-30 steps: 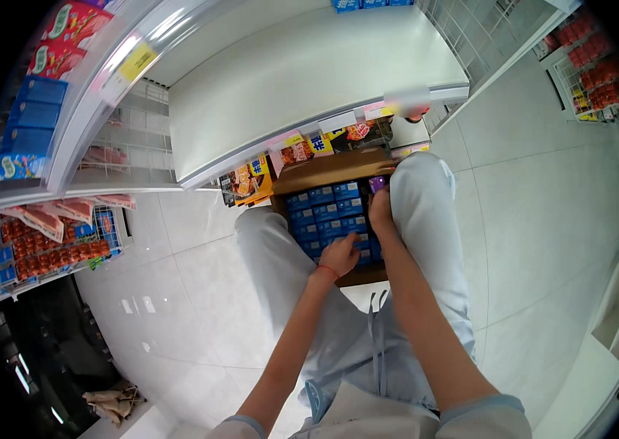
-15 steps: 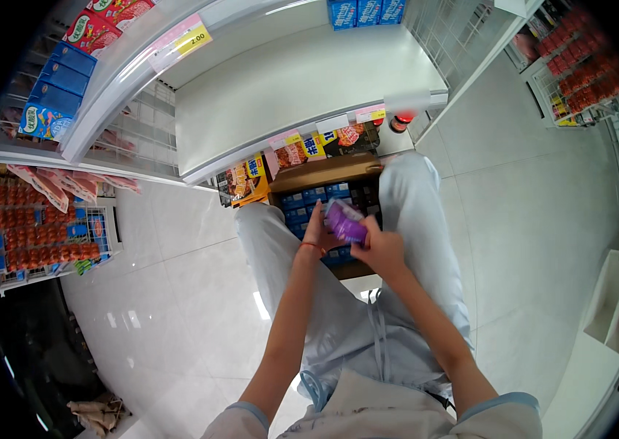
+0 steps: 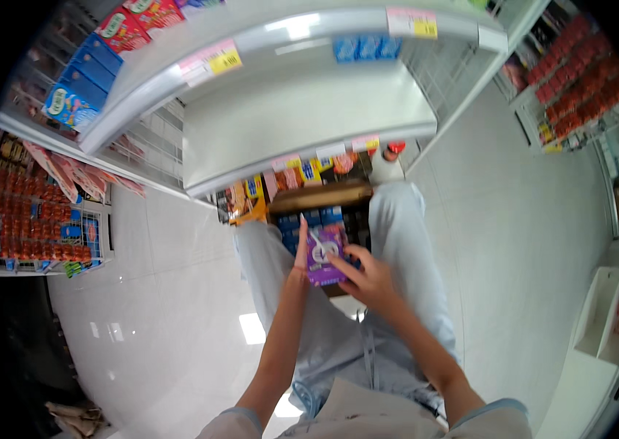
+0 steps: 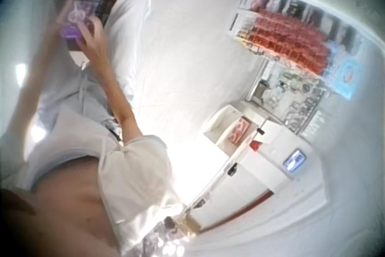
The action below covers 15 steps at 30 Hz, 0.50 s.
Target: The person sits on the floor in a store aisle and restocks a refrigerated display case. They take blue and purple cartons from a cardboard box on their lap and place them onto the shelf, arranging them in neat rows.
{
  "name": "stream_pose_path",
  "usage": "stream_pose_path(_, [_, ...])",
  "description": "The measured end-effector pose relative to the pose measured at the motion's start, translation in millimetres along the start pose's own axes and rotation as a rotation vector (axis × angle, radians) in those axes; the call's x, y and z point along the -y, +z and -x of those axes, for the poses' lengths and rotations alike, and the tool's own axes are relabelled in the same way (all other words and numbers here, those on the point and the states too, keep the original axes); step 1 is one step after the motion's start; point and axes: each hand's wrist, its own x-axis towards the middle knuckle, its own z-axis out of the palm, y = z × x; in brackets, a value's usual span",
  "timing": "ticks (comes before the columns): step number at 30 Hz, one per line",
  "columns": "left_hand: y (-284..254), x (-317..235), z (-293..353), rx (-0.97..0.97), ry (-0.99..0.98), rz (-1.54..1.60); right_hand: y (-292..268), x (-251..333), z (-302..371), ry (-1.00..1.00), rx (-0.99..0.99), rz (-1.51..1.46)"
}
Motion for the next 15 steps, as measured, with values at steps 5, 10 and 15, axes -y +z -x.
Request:
stream_pose_path(5, [-3, 4, 1, -0.117, -0.121, -0.252, -20, -1, -26, -0.029, 0.026, -0.008])
stream_pose_path(10, [-4, 7, 2, 0.079, -0.167, -0.319, -50, -4, -50, -0.013, 0.211, -0.015])
stream_pose_path(15, [-15, 1, -11, 0.027, -0.198, -0.352, -117, 20, -103, -0.112, 0.204, 0.107])
